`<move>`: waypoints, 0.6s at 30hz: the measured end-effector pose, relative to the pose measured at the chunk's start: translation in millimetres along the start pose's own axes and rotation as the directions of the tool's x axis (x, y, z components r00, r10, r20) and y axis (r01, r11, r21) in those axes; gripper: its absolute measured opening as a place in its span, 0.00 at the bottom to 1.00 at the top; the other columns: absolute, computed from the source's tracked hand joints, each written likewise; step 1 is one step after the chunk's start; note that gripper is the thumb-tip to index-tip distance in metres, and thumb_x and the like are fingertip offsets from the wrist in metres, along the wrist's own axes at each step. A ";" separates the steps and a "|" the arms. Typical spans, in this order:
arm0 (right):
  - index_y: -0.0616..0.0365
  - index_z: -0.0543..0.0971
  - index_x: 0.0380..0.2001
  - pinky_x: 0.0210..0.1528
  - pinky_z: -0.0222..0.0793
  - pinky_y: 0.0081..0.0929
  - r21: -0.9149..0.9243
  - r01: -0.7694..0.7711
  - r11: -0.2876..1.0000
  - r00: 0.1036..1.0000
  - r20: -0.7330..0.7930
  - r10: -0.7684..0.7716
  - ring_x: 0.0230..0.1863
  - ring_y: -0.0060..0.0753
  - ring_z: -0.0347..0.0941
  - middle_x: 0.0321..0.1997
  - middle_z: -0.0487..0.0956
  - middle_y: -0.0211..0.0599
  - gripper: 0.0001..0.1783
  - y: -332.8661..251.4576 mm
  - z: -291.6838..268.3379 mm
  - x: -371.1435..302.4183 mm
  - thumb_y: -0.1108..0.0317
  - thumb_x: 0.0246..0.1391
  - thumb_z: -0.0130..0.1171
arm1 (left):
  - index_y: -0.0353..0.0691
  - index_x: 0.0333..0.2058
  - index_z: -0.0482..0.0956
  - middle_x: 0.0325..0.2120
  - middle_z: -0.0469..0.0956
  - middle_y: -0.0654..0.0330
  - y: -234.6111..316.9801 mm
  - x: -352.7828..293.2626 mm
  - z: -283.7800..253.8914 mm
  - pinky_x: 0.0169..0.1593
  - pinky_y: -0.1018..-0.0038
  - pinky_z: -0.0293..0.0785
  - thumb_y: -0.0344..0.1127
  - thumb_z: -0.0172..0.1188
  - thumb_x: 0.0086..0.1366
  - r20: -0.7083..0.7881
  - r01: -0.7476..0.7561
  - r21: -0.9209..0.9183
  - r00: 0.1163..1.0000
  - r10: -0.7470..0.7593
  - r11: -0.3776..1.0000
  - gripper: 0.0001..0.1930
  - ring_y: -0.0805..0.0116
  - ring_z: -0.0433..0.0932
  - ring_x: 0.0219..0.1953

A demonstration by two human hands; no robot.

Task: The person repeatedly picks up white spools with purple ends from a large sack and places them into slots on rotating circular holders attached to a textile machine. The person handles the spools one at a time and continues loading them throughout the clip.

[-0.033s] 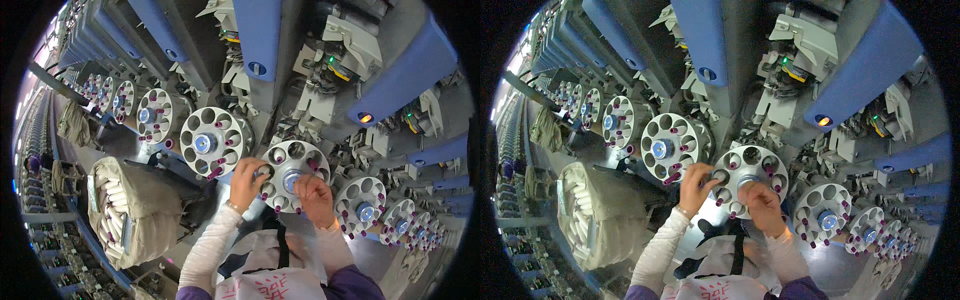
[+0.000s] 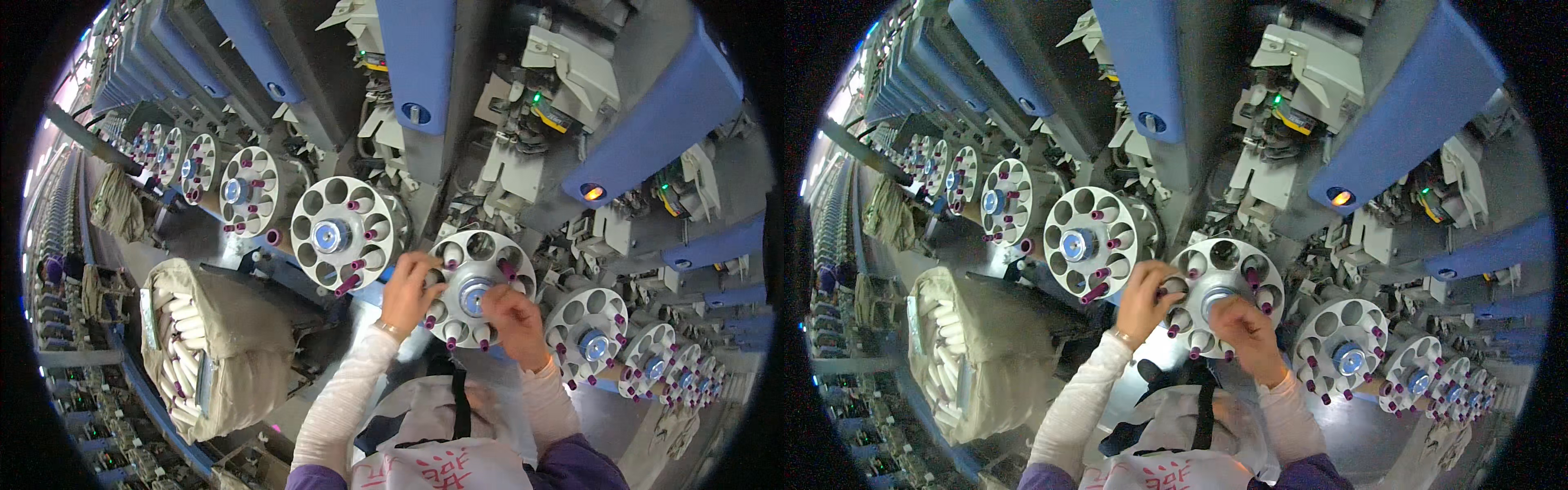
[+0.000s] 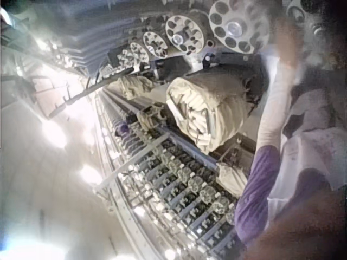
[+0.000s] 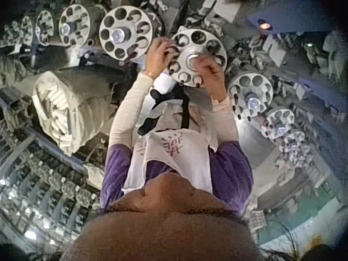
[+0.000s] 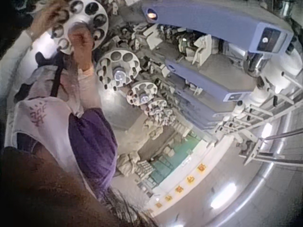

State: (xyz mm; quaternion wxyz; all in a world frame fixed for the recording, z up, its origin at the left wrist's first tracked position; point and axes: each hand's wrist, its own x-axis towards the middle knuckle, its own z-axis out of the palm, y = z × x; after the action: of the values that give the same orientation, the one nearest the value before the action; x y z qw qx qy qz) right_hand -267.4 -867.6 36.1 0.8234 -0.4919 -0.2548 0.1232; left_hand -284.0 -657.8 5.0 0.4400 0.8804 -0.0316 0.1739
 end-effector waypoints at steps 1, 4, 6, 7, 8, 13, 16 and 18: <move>0.58 0.77 0.35 0.51 0.64 0.33 -0.660 0.107 0.744 0.989 0.145 -0.014 0.40 0.38 0.71 0.40 0.76 0.37 0.08 -4.0 -13.9 4.5 0.73 0.51 0.62 | 0.41 0.44 0.77 0.45 0.72 0.56 -1.9 14.6 9.0 0.42 0.64 0.75 0.28 0.69 0.49 0.061 -0.104 0.056 0.993 0.100 0.993 0.21 0.53 0.76 0.41; 0.55 0.80 0.37 0.54 0.61 0.35 -0.995 0.009 0.104 0.998 0.003 -0.058 0.41 0.41 0.71 0.38 0.76 0.35 0.11 1.8 -38.4 1.9 0.73 0.47 0.65 | 0.38 0.37 0.79 0.39 0.76 0.54 -9.4 36.0 17.8 0.44 0.65 0.75 0.28 0.66 0.54 0.181 -0.013 0.136 0.983 -0.011 0.991 0.11 0.51 0.77 0.42; 0.55 0.82 0.34 0.49 0.66 0.33 -0.916 -0.068 0.394 0.954 -0.175 -0.243 0.40 0.38 0.72 0.34 0.77 0.35 0.09 16.5 -42.2 6.3 0.72 0.47 0.66 | 0.37 0.35 0.78 0.36 0.79 0.53 -14.5 31.0 9.4 0.40 0.65 0.75 0.27 0.66 0.55 -0.077 -0.113 0.096 0.990 0.120 0.989 0.08 0.53 0.79 0.36; 0.56 0.82 0.33 0.47 0.67 0.32 -0.848 -0.086 0.523 0.942 -0.240 -0.234 0.39 0.37 0.73 0.34 0.77 0.36 0.08 25.1 -38.3 10.7 0.72 0.47 0.66 | 0.36 0.36 0.78 0.36 0.79 0.54 -16.8 24.0 -1.2 0.40 0.68 0.76 0.27 0.66 0.56 -0.121 -0.060 0.003 0.991 0.060 0.998 0.09 0.58 0.80 0.35; 0.57 0.83 0.32 0.45 0.68 0.31 -0.740 -0.050 0.671 0.914 -0.305 -0.268 0.39 0.37 0.73 0.33 0.77 0.36 0.06 31.0 -33.0 15.3 0.72 0.47 0.67 | 0.34 0.38 0.77 0.35 0.80 0.55 -14.0 8.3 -11.6 0.41 0.72 0.76 0.26 0.66 0.57 -0.160 0.120 -0.087 0.978 -0.133 0.989 0.10 0.66 0.80 0.36; 0.54 0.85 0.37 0.47 0.68 0.29 -0.715 0.143 0.684 0.982 0.013 -0.191 0.43 0.36 0.73 0.40 0.80 0.34 0.11 64.4 18.0 55.2 0.73 0.47 0.67 | 0.31 0.38 0.72 0.40 0.81 0.48 -4.5 -29.6 -48.5 0.43 0.75 0.77 0.19 0.65 0.56 -0.234 0.122 -0.286 0.953 -0.192 0.951 0.13 0.69 0.80 0.39; 0.55 0.84 0.34 0.49 0.68 0.29 -0.619 0.190 0.762 0.982 0.104 -0.160 0.45 0.36 0.73 0.39 0.81 0.34 0.08 85.9 28.3 79.7 0.72 0.47 0.67 | 0.30 0.37 0.72 0.39 0.81 0.50 5.1 -26.0 -49.9 0.42 0.76 0.77 0.19 0.66 0.56 -0.289 0.048 -0.285 0.948 -0.134 0.957 0.13 0.70 0.80 0.39; 0.58 0.82 0.30 0.48 0.66 0.29 -0.397 0.246 0.884 0.969 0.099 -0.225 0.42 0.35 0.73 0.33 0.81 0.34 0.05 89.9 27.8 94.2 0.71 0.47 0.66 | 0.30 0.37 0.72 0.39 0.81 0.50 9.2 -16.0 -45.9 0.42 0.77 0.77 0.20 0.66 0.56 -0.298 0.033 -0.253 0.948 -0.110 0.967 0.13 0.71 0.79 0.39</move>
State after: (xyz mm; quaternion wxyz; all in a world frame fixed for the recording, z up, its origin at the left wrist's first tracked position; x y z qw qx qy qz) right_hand -199.0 -760.4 -3.6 0.7053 -0.6143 -0.3532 -0.0211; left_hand -313.7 -628.9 32.0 0.5506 0.7819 0.0488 0.2883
